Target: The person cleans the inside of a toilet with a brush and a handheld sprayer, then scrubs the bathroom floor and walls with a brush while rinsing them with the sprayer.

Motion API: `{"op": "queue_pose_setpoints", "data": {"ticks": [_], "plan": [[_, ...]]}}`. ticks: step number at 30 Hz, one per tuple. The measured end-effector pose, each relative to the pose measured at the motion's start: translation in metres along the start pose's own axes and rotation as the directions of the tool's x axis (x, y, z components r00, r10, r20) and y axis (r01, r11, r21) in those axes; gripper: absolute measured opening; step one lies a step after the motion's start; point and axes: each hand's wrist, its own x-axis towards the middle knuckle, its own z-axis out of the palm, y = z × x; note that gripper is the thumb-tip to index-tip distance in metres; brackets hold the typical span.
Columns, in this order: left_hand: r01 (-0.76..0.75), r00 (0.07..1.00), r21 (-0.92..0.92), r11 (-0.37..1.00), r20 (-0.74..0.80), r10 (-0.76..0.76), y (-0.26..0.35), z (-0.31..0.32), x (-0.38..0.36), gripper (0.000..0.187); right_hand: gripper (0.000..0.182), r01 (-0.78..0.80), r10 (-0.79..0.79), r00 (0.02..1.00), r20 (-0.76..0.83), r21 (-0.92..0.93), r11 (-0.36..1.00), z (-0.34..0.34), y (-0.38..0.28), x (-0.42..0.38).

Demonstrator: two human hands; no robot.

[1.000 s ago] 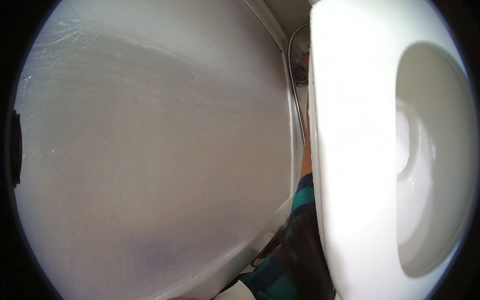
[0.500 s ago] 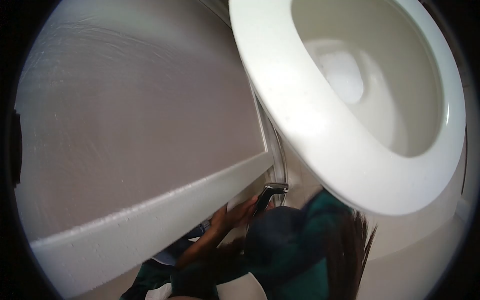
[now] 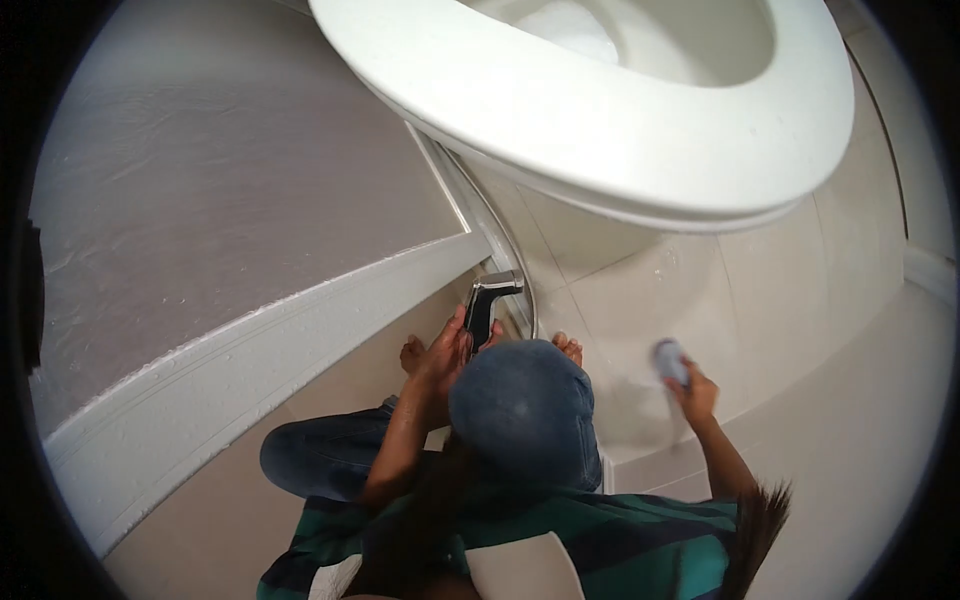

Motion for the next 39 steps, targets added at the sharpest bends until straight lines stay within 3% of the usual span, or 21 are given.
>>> {"op": "queue_pose_setpoints", "data": {"ticks": [2, 4, 5, 7, 9, 10, 11, 13, 15, 17, 19, 20, 22, 24, 25, 27, 29, 31, 35, 37, 39], "plan": [[-0.009, 1.000, -0.060, 0.998, -0.006, 0.009, -0.052, -0.060, 0.069, 0.057, 0.051, -0.142, 0.137, 0.975, -0.177, -0.016, 0.990, 0.030, 0.010, 0.000], [0.031, 0.994, -0.215, 0.976, -0.099, -0.054, -0.056, -0.066, 0.077, 0.052, 0.052, 0.226, -0.227, 0.973, -0.043, -0.025, 0.974, 0.082, -0.037, 0.056], [0.017, 0.994, -0.206, 0.978, -0.105, -0.039, -0.051, -0.070, 0.081, 0.051, 0.051, 0.455, -0.449, 0.890, 0.085, -0.079, 0.887, 0.120, -0.068, 0.107], [-0.021, 0.994, -0.184, 0.983, -0.110, 0.001, -0.042, -0.072, 0.090, 0.049, 0.060, 0.559, -0.534, 0.818, 0.212, -0.080, 0.825, 0.179, -0.149, 0.213], [-0.024, 0.994, -0.255, 0.967, -0.112, -0.005, 0.001, -0.077, 0.094, 0.052, 0.058, 0.531, -0.530, 0.847, 0.035, -0.072, 0.844, 0.207, -0.263, 0.350], [-0.012, 0.994, -0.302, 0.953, -0.111, -0.023, 0.003, -0.072, 0.090, 0.053, 0.057, 0.614, -0.590, 0.782, -0.202, 0.082, 0.785, 0.215, -0.299, 0.398], [-0.015, 1.000, -0.270, 0.963, 0.018, 0.020, -0.002, -0.070, 0.086, 0.054, 0.056, 0.530, -0.479, 0.848, -0.227, 0.356, 0.770, 0.223, -0.320, 0.414], [-0.023, 0.949, -0.168, 0.986, 0.306, 0.074, -0.031, -0.055, 0.056, 0.055, 0.053, 0.409, -0.386, 0.911, -0.147, 0.456, 0.791, 0.172, -0.324, 0.357], [-0.025, 0.976, -0.126, 0.992, 0.213, 0.052, -0.032, -0.031, 0.034, 0.057, 0.050, 0.299, -0.313, 0.943, 0.114, 0.126, 0.946, 0.131, -0.300, 0.253], [-0.062, 0.976, -0.004, 0.998, 0.207, 0.062, -0.032, -0.025, 0.043, 0.057, 0.050, 0.543, -0.553, 0.811, -0.192, -0.105, 0.833, 0.104, -0.210, 0.167], [0.001, 0.984, 0.159, 0.987, 0.176, -0.029, -0.037, -0.022, 0.055, 0.056, 0.056, 0.272, -0.330, 0.857, -0.396, -0.196, 0.942, 0.088, -0.096, 0.151], [0.029, 0.982, 0.228, 0.973, 0.176, -0.071, -0.044, -0.013, 0.064, 0.055, 0.059, -0.228, 0.090, 0.892, -0.443, -0.268, 0.936, 0.042, -0.065, 0.142], [0.076, 0.966, 0.375, 0.924, 0.200, -0.160, -0.056, 0.013, 0.094, 0.053, 0.062, -0.435, 0.443, 0.510, -0.737, 0.223, 0.873, -0.035, -0.028, 0.117], [0.123, 0.939, 0.499, 0.858, 0.223, -0.264, -0.073, 0.044, 0.123, 0.051, 0.057, -0.524, 0.533, 0.390, -0.751, 0.295, 0.799, -0.005, -0.011, 0.103], [0.129, 0.923, 0.555, 0.822, 0.235, -0.304, -0.081, 0.060, 0.133, 0.050, 0.057, -0.457, 0.459, 0.443, -0.770, 0.247, 0.855, 0.041, -0.018, 0.090], [0.110, 0.898, 0.585, 0.804, 0.289, -0.333, -0.098, 0.087, 0.146, 0.050, 0.063, -0.175, 0.088, 0.589, -0.803, -0.021, 0.984, 0.085, -0.055, 0.050], [0.095, 0.895, 0.620, 0.779, 0.290, -0.340, -0.101, 0.085, 0.158, 0.050, 0.043, -0.256, 0.277, 0.672, -0.687, 0.135, 0.957, 0.079, -0.064, 0.068], [0.046, 0.872, 0.609, 0.792, 0.362, -0.330, -0.085, 0.083, 0.153, 0.050, 0.033, 0.174, 0.326, 0.360, -0.874, 0.406, 0.897, 0.048, -0.070, 0.124], [0.041, 0.850, 0.536, 0.843, 0.425, -0.312, -0.075, 0.098, 0.170, 0.053, 0.035, -0.126, 0.333, 0.760, -0.558, 0.376, 0.918, 0.067, -0.097, 0.189], [0.031, 0.855, 0.552, 0.833, 0.417, -0.309, -0.080, 0.108, 0.176, 0.053, 0.039, -0.039, 0.396, 0.798, -0.455, 0.616, 0.787, 0.103, -0.045, 0.236], [0.028, 0.879, 0.574, 0.818, 0.376, -0.294, -0.075, 0.111, 0.172, 0.052, 0.038, -0.040, 0.142, 0.737, -0.661, 0.167, 0.985, 0.047, -0.047, 0.211]]}}
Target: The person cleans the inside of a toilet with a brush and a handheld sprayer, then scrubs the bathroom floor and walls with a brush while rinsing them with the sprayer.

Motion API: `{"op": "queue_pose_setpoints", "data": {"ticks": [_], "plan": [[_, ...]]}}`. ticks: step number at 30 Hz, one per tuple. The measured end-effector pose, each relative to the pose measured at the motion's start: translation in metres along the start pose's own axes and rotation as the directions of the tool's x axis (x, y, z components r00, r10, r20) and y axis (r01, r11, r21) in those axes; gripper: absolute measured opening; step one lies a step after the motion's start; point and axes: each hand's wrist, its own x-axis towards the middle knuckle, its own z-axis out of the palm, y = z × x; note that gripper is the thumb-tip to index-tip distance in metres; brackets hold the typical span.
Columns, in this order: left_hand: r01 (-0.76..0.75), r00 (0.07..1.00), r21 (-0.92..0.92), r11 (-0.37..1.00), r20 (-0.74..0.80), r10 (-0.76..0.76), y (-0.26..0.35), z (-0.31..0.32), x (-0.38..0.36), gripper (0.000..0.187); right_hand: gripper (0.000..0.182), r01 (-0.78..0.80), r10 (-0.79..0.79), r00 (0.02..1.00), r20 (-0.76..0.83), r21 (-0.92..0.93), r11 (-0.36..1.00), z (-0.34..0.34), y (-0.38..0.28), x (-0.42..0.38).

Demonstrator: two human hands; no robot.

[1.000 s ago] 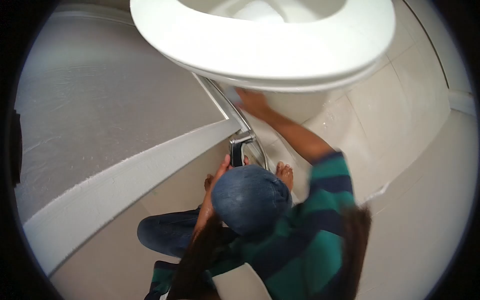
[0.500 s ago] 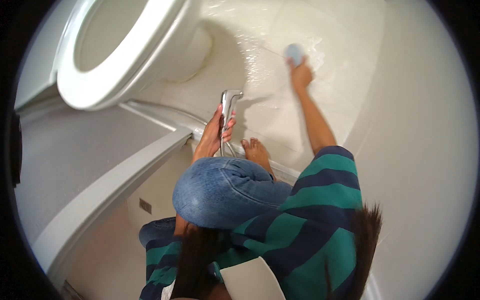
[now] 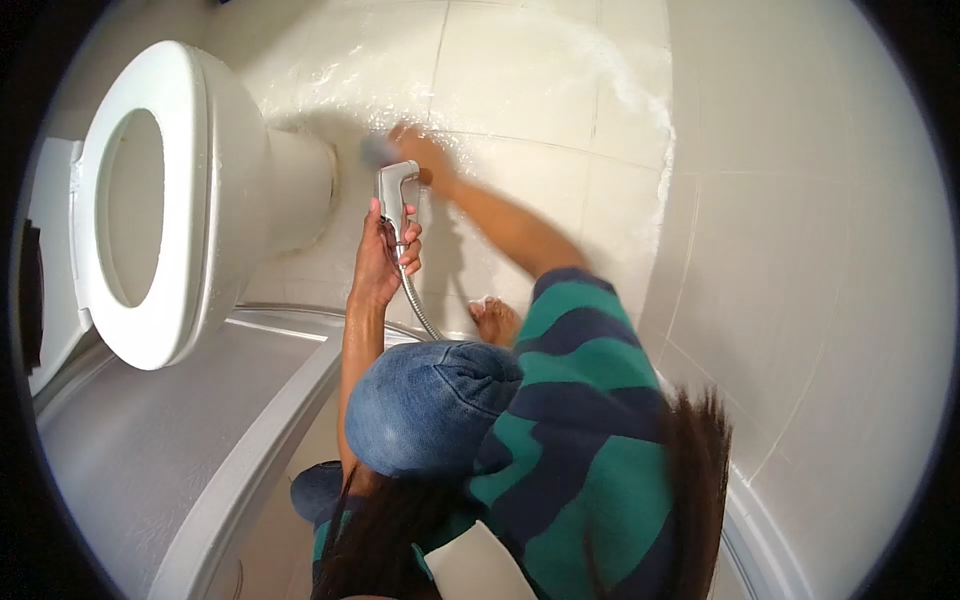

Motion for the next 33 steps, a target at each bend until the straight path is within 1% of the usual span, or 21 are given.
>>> {"op": "queue_pose_setpoints", "data": {"ticks": [1, 3, 5, 7, 8, 9, 10, 11, 12, 13, 15, 17, 18, 19, 23, 25, 26, 27, 29, 32, 33], "plan": [[0.000, 1.000, -0.009, 1.000, -0.014, 0.000, -0.001, -0.002, -0.003, 0.052, 0.048, -0.169, 0.169, 0.986, 0.013, 0.054, 0.984, -0.054, 0.014, 0.019], [0.003, 1.000, -0.014, 1.000, -0.022, -0.003, -0.007, -0.007, -0.012, 0.052, 0.062, -0.423, 0.421, 0.860, -0.287, 0.059, 0.904, -0.126, 0.095, 0.028], [-0.014, 0.999, -0.017, 1.000, -0.043, 0.014, -0.012, -0.017, -0.011, 0.052, 0.068, -0.548, 0.395, 0.670, -0.629, -0.060, 0.834, -0.175, 0.197, -0.024], [-0.004, 0.999, -0.048, 0.999, -0.053, 0.001, -0.020, -0.023, -0.011, 0.052, 0.069, -0.642, 0.405, 0.514, -0.756, -0.025, 0.767, -0.195, 0.248, -0.132], [-0.005, 0.999, -0.040, 0.999, -0.053, 0.003, -0.021, -0.021, -0.013, 0.052, 0.064, -0.796, 0.517, 0.480, -0.709, -0.105, 0.596, -0.194, 0.225, -0.189], [0.023, 0.998, -0.039, 0.999, -0.056, -0.026, -0.025, -0.021, -0.015, 0.053, 0.059, -0.764, 0.434, 0.494, -0.754, -0.137, 0.630, -0.169, 0.207, -0.248], [0.040, 0.998, -0.042, 0.998, -0.053, -0.042, -0.026, -0.020, -0.015, 0.053, 0.055, -0.749, 0.506, 0.564, -0.653, -0.146, 0.646, -0.147, 0.162, -0.294], [0.054, 0.997, -0.045, 0.998, -0.052, -0.056, -0.027, -0.019, -0.014, 0.053, 0.051, -0.751, 0.657, 0.621, -0.427, -0.084, 0.655, -0.118, 0.135, -0.337], [0.073, 0.997, -0.050, 0.996, -0.030, -0.075, -0.027, -0.018, -0.014, 0.056, 0.051, -0.487, 0.412, 0.829, -0.380, -0.125, 0.864, -0.115, 0.077, -0.348], [0.069, 0.997, -0.050, 0.996, -0.027, -0.071, -0.026, -0.015, -0.015, 0.056, 0.050, -0.199, 0.180, 0.971, -0.157, -0.112, 0.974, -0.111, 0.056, -0.347], [0.078, 0.996, -0.034, 0.996, -0.047, -0.080, -0.020, -0.009, -0.017, 0.057, 0.052, -0.167, 0.171, 0.985, 0.003, -0.186, 0.968, -0.121, 0.061, -0.320], [0.097, 0.993, -0.014, 0.995, -0.066, -0.098, -0.015, -0.006, -0.022, 0.059, 0.048, -0.396, 0.364, 0.916, -0.169, -0.238, 0.887, -0.137, 0.105, -0.287], [0.106, 0.992, -0.007, 0.994, -0.073, -0.107, -0.011, -0.003, -0.021, 0.059, 0.044, -0.717, 0.650, 0.686, -0.327, -0.150, 0.681, -0.149, 0.126, -0.261], [0.110, 0.991, 0.002, 0.994, -0.078, -0.110, -0.008, 0.000, -0.020, 0.059, 0.044, -0.768, 0.567, 0.583, -0.582, -0.166, 0.619, -0.155, 0.153, -0.235], [0.122, 0.993, -0.002, 0.993, -0.007, -0.122, -0.001, 0.007, -0.014, 0.056, 0.048, -0.676, 0.537, 0.662, -0.523, -0.109, 0.729, -0.109, 0.117, -0.264], [0.101, 0.994, 0.052, 0.993, 0.038, -0.104, 0.005, 0.012, -0.013, 0.053, 0.052, -0.348, 0.263, 0.910, -0.321, -0.246, 0.905, -0.107, 0.086, -0.323], [0.090, 0.994, 0.084, 0.992, 0.047, -0.095, 0.007, 0.013, -0.014, 0.052, 0.055, -0.168, 0.117, 0.974, -0.192, -0.275, 0.947, -0.105, 0.070, -0.358], [0.074, 0.996, 0.109, 0.991, 0.043, -0.079, 0.006, 0.012, -0.017, 0.052, 0.054, -0.387, 0.316, 0.897, -0.308, -0.208, 0.898, -0.114, 0.083, -0.366], [0.031, 0.993, 0.137, 0.990, 0.106, -0.046, 0.006, 0.012, -0.018, 0.052, 0.054, -0.809, 0.620, 0.554, -0.555, -0.185, 0.558, -0.140, 0.108, -0.366], [0.053, 0.976, 0.122, 0.991, 0.203, -0.077, 0.009, 0.014, -0.016, 0.052, 0.055, -0.935, 0.621, 0.282, -0.731, -0.066, 0.347, -0.123, 0.091, -0.353], [0.079, 0.967, 0.120, 0.990, 0.234, -0.106, 0.013, 0.013, -0.015, 0.053, 0.058, -0.856, 0.639, 0.399, -0.658, -0.017, 0.516, -0.111, 0.064, -0.359]]}}
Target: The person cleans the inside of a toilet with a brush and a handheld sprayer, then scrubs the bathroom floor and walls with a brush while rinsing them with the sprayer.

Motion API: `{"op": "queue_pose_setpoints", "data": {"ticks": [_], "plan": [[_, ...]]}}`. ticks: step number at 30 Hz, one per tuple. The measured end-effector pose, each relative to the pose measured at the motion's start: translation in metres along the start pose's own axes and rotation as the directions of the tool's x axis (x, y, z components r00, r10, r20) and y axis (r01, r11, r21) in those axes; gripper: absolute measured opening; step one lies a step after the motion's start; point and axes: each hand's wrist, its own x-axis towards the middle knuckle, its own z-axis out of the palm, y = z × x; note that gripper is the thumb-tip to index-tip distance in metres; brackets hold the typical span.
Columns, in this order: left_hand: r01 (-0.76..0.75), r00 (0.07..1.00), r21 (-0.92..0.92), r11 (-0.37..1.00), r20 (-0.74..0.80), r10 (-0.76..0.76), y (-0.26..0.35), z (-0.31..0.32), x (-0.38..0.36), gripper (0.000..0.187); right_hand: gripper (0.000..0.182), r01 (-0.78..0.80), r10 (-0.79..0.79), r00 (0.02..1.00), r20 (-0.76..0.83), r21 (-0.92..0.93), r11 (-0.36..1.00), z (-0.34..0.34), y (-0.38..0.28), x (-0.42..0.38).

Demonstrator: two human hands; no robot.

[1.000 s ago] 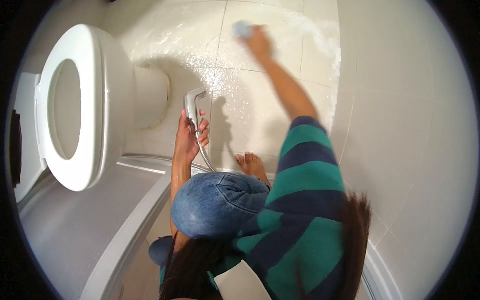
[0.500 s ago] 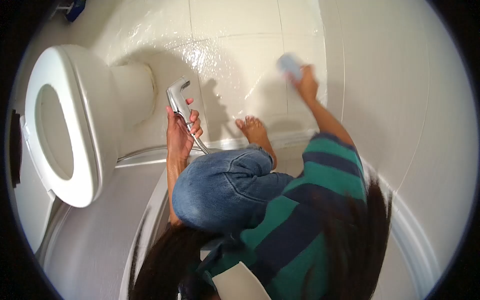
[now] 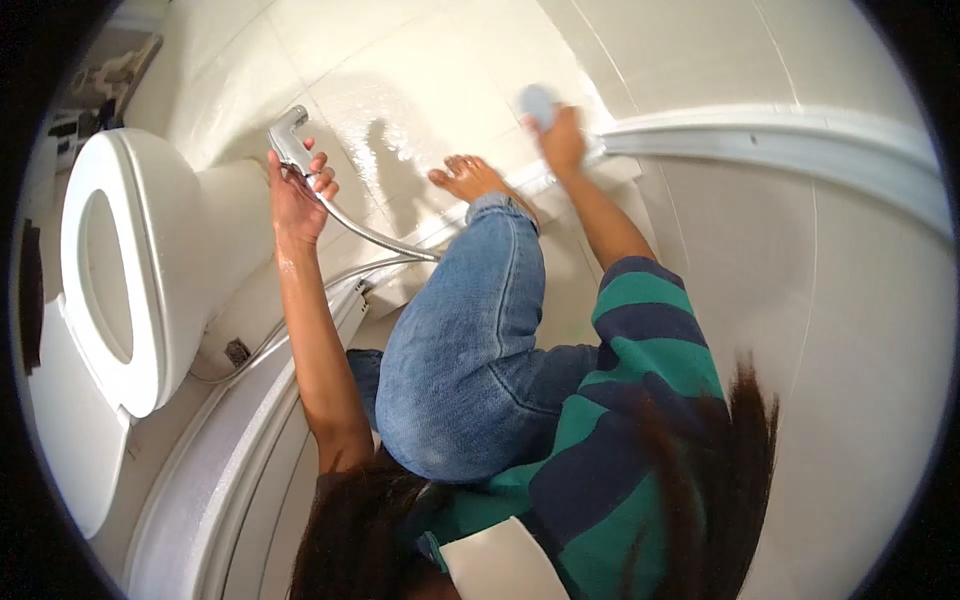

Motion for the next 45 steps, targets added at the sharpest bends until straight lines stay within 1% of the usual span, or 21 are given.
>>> {"op": "queue_pose_setpoints", "data": {"ticks": [1, 2, 3, 6, 8, 10, 14, 16, 19, 20, 21, 25, 27, 28, 31, 32, 35, 38, 42, 44, 45], "plan": [[0.012, 0.999, -0.010, 1.000, 0.033, -0.012, 0.002, -0.005, 0.002, 0.052, 0.062, 0.336, -0.345, 0.933, 0.107, 0.092, 0.937, -0.008, -0.003, -0.020], [0.018, 0.999, 0.008, 1.000, 0.045, -0.018, 0.003, -0.007, 0.005, 0.052, 0.064, 0.462, -0.488, 0.806, 0.335, 0.160, 0.872, -0.027, -0.019, -0.019], [0.026, 0.998, 0.031, 0.999, 0.058, -0.027, 0.004, -0.008, 0.006, 0.052, 0.063, 0.506, -0.495, 0.814, 0.303, 0.045, 0.861, -0.013, -0.015, -0.002], [0.028, 0.990, 0.091, 0.995, 0.133, -0.040, 0.016, -0.001, 0.001, 0.052, 0.053, 0.295, -0.245, 0.945, 0.217, -0.245, 0.923, -0.037, -0.049, 0.056], [0.008, 0.989, 0.140, 0.990, 0.146, -0.028, 0.015, -0.001, 0.002, 0.052, 0.060, 0.431, -0.341, 0.865, 0.368, -0.200, 0.880, -0.057, -0.068, 0.036], [0.008, 0.996, 0.172, 0.985, 0.088, -0.023, 0.012, -0.004, -0.002, 0.052, 0.060, 0.363, -0.383, 0.673, 0.633, 0.169, 0.916, -0.049, -0.067, -0.029], [0.004, 0.994, 0.128, 0.992, 0.107, -0.018, 0.007, -0.004, 0.003, 0.052, 0.050, 0.464, -0.297, 0.708, 0.640, -0.105, 0.880, -0.070, -0.040, -0.062], [0.041, 0.992, 0.147, 0.988, 0.112, -0.058, 0.010, 0.005, -0.003, 0.051, 0.050, 0.360, -0.105, 0.772, 0.627, -0.295, 0.885, -0.096, -0.011, -0.007], [0.128, 0.977, 0.201, 0.971, 0.145, -0.158, 0.018, 0.019, -0.012, 0.050, 0.047, 0.535, -0.247, 0.721, 0.648, -0.294, 0.792, -0.099, -0.038, -0.010], [0.158, 0.967, 0.246, 0.956, 0.158, -0.201, 0.023, 0.029, -0.020, 0.050, 0.045, 0.670, -0.433, 0.598, 0.675, -0.125, 0.731, -0.086, -0.063, -0.030], [0.145, 0.977, 0.375, 0.916, 0.094, -0.193, 0.027, 0.044, -0.030, 0.052, 0.048, 0.647, -0.510, 0.464, 0.725, 0.116, 0.754, -0.070, -0.096, -0.052], [0.098, 0.987, 0.641, 0.761, 0.033, -0.156, 0.036, 0.083, -0.064, 0.055, 0.069, 0.687, -0.657, 0.087, 0.749, 0.432, 0.584, -0.004, -0.204, -0.115], [0.072, 0.997, 0.720, 0.690, -0.023, -0.080, 0.037, 0.093, -0.093, 0.056, 0.080, 0.569, -0.640, 0.151, 0.753, 0.464, 0.679, 0.015, -0.175, -0.091], [0.040, 0.999, 0.717, 0.696, -0.003, -0.054, 0.038, 0.089, -0.107, 0.055, 0.082, 0.587, -0.492, 0.148, 0.858, 0.324, 0.742, -0.027, -0.169, -0.059], [-0.106, 0.994, 0.704, 0.703, 0.079, 0.072, 0.046, 0.089, -0.140, 0.057, 0.070, 0.940, -0.240, 0.100, 0.966, -0.012, 0.342, -0.070, -0.131, 0.038], [-0.126, 0.991, 0.684, 0.719, 0.063, 0.114, 0.049, 0.087, -0.146, 0.057, 0.061, 0.950, -0.241, 0.074, 0.968, 0.005, 0.312, -0.075, -0.122, 0.048], [-0.132, 0.987, 0.638, 0.759, 0.016, 0.158, 0.055, 0.085, -0.151, 0.058, 0.059, 0.831, -0.759, 0.006, 0.651, 0.419, 0.366, -0.036, -0.125, -0.007], [-0.076, 0.993, 0.582, 0.810, -0.030, 0.115, 0.050, 0.074, -0.144, 0.057, 0.052, 0.669, -0.952, -0.010, 0.306, 0.710, 0.221, 0.040, -0.189, -0.110], [0.044, 0.995, 0.625, 0.779, -0.097, 0.021, 0.047, 0.068, -0.130, 0.057, 0.050, 0.682, -0.897, 0.001, 0.442, 0.656, 0.323, 0.040, -0.198, -0.118], [0.055, 0.997, 0.634, 0.771, -0.072, -0.012, 0.047, 0.061, -0.126, 0.057, 0.054, 0.728, -0.865, 0.076, 0.495, 0.565, 0.388, 0.018, -0.137, -0.065], [0.047, 0.998, 0.636, 0.770, -0.053, -0.016, 0.046, 0.057, -0.123, 0.056, 0.056, 0.719, -0.743, 0.194, 0.641, 0.422, 0.552, -0.006, -0.103, -0.035]]}}
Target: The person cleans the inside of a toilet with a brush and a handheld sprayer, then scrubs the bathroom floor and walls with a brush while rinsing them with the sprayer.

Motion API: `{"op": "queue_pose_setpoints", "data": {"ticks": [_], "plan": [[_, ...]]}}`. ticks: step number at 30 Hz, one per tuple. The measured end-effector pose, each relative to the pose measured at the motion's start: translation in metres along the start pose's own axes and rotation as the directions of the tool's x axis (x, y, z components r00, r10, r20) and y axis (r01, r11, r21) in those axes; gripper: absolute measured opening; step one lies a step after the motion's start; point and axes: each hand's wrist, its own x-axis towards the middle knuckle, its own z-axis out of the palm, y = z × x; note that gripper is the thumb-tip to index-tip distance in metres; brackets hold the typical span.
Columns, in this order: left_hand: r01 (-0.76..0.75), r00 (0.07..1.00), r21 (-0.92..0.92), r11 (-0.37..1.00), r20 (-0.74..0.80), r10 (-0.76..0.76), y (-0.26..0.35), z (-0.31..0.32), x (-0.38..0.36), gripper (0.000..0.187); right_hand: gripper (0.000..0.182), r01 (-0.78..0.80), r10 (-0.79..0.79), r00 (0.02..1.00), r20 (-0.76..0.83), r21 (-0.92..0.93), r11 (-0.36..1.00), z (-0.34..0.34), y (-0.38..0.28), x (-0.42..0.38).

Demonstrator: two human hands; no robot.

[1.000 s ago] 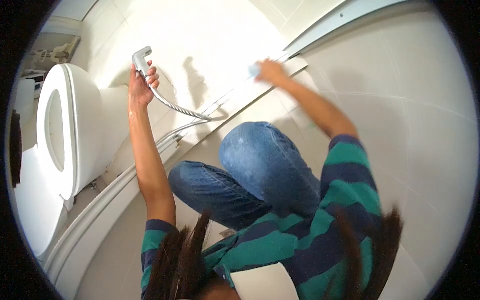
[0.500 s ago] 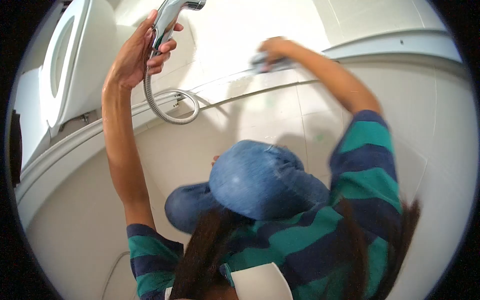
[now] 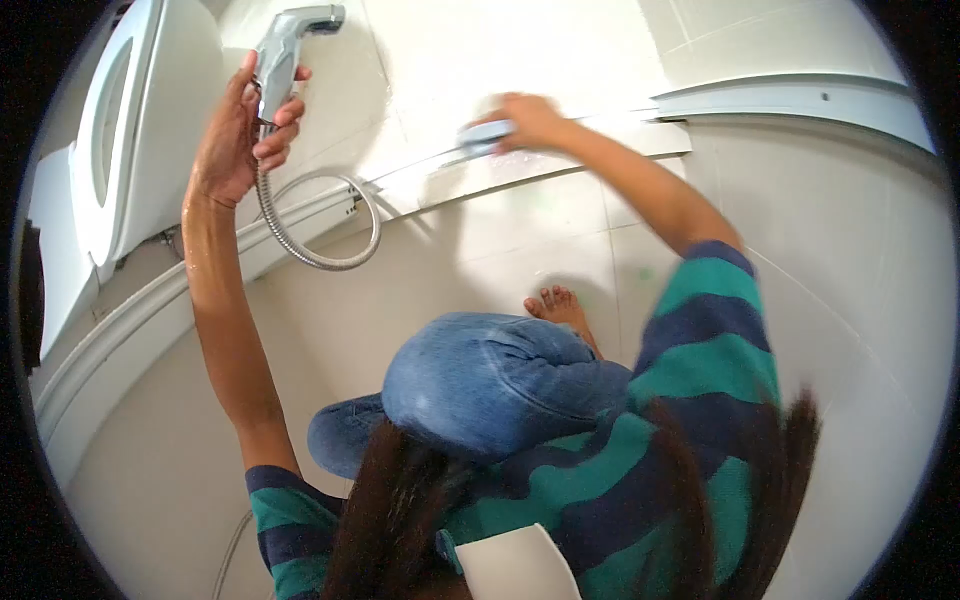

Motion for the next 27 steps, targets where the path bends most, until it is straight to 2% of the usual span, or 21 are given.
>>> {"op": "queue_pose_setpoints", "data": {"ticks": [2, 3, 4, 5, 6, 7, 8, 9, 11, 13, 15, 17, 19, 20, 21, 22, 23, 24, 25, 26, 27], "plan": [[0.002, 0.999, 0.013, 1.000, 0.043, -0.003, -0.002, 0.003, 0.001, 0.058, 0.057, -0.178, 0.149, 0.979, -0.140, -0.226, 0.958, -0.046, 0.042, -0.070], [0.021, 0.998, 0.021, 1.000, 0.062, -0.022, -0.004, 0.004, 0.001, 0.059, 0.054, -0.422, 0.363, 0.902, -0.233, -0.306, 0.853, -0.052, 0.038, -0.095], [0.042, 0.995, 0.032, 0.999, 0.084, -0.044, -0.008, 0.005, 0.000, 0.061, 0.053, -0.577, 0.441, 0.796, -0.414, -0.301, 0.759, -0.038, 0.028, -0.108], [0.060, 0.993, 0.039, 0.997, 0.101, -0.064, -0.011, 0.008, -0.001, 0.062, 0.054, -0.683, 0.568, 0.663, -0.488, -0.083, 0.725, -0.009, 0.010, -0.111], [0.078, 0.993, 0.038, 0.996, 0.087, -0.081, -0.014, 0.017, -0.003, 0.063, 0.054, -0.532, 0.570, 0.608, -0.553, 0.250, 0.809, 0.031, -0.004, -0.105], [0.103, 0.988, 0.028, 0.994, 0.114, -0.105, -0.019, 0.022, 0.002, 0.062, 0.055, -0.441, 0.638, 0.613, -0.466, 0.468, 0.766, 0.057, -0.045, -0.094], [0.133, 0.981, 0.019, 0.991, 0.142, -0.134, -0.026, 0.025, 0.006, 0.062, 0.055, -0.324, 0.436, 0.713, -0.550, 0.294, 0.899, 0.070, -0.095, -0.083], [0.171, 0.970, 0.020, 0.985, 0.170, -0.172, -0.032, 0.028, 0.008, 0.062, 0.054, -0.269, 0.336, 0.842, -0.421, 0.211, 0.940, 0.082, -0.129, -0.075], [0.216, 0.966, 0.122, 0.969, 0.117, -0.230, -0.043, 0.043, 0.005, 0.060, 0.054, -0.314, 0.369, 0.735, -0.569, 0.197, 0.929, 0.080, -0.123, -0.082], [0.264, 0.955, 0.209, 0.942, 0.083, -0.286, -0.059, 0.063, -0.007, 0.056, 0.058, -0.389, 0.471, 0.509, -0.720, 0.296, 0.872, 0.082, -0.043, -0.116], [0.305, 0.934, 0.275, 0.912, 0.103, -0.344, -0.086, 0.083, -0.006, 0.055, 0.059, -0.662, 0.736, 0.105, -0.669, 0.505, 0.554, 0.061, 0.013, -0.161], [0.236, 0.947, 0.325, 0.916, 0.132, -0.291, -0.115, 0.106, 0.000, 0.055, 0.054, -0.721, 0.848, 0.058, -0.527, 0.565, 0.401, 0.067, -0.007, -0.169], [0.274, 0.938, 0.330, 0.903, 0.116, -0.327, -0.139, 0.123, 0.013, 0.055, 0.049, -0.558, 0.646, 0.224, -0.730, 0.447, 0.699, 0.105, -0.057, -0.156], [0.279, 0.934, 0.299, 0.913, 0.139, -0.330, -0.146, 0.128, 0.019, 0.055, 0.046, -0.456, 0.468, 0.403, -0.787, 0.270, 0.848, 0.160, -0.078, -0.140], [0.258, 0.939, 0.266, 0.929, 0.156, -0.305, -0.154, 0.133, 0.022, 0.054, 0.045, -0.491, 0.645, 0.680, -0.347, 0.438, 0.753, 0.160, -0.127, -0.131], [0.245, 0.944, 0.231, 0.942, 0.166, -0.286, -0.164, 0.139, 0.024, 0.054, 0.045, -0.242, 0.357, 0.790, -0.499, 0.281, 0.929, 0.172, -0.143, -0.124], [0.223, 0.950, 0.202, 0.954, 0.176, -0.259, -0.173, 0.142, 0.026, 0.054, 0.046, 0.028, 0.022, 0.801, -0.598, 0.075, 0.997, 0.184, -0.150, -0.116], [0.169, 0.964, 0.194, 0.966, 0.169, -0.203, -0.180, 0.145, 0.022, 0.053, 0.047, -0.231, 0.255, 0.812, -0.525, 0.111, 0.967, 0.185, -0.134, -0.115], [0.135, 0.963, 0.207, 0.969, 0.203, -0.177, -0.186, 0.145, 0.021, 0.054, 0.048, -0.472, 0.477, 0.764, -0.434, 0.129, 0.872, 0.182, -0.105, -0.121], [0.103, 0.959, 0.215, 0.971, 0.239, -0.154, -0.189, 0.149, 0.018, 0.055, 0.045, -0.434, 0.711, 0.581, -0.395, 0.589, 0.682, 0.143, -0.084, -0.143], [0.067, 0.953, 0.221, 0.973, 0.274, -0.128, -0.189, 0.154, 0.015, 0.056, 0.042, -0.458, 0.703, 0.385, -0.599, 0.537, 0.708, 0.127, -0.050, -0.164]]}}
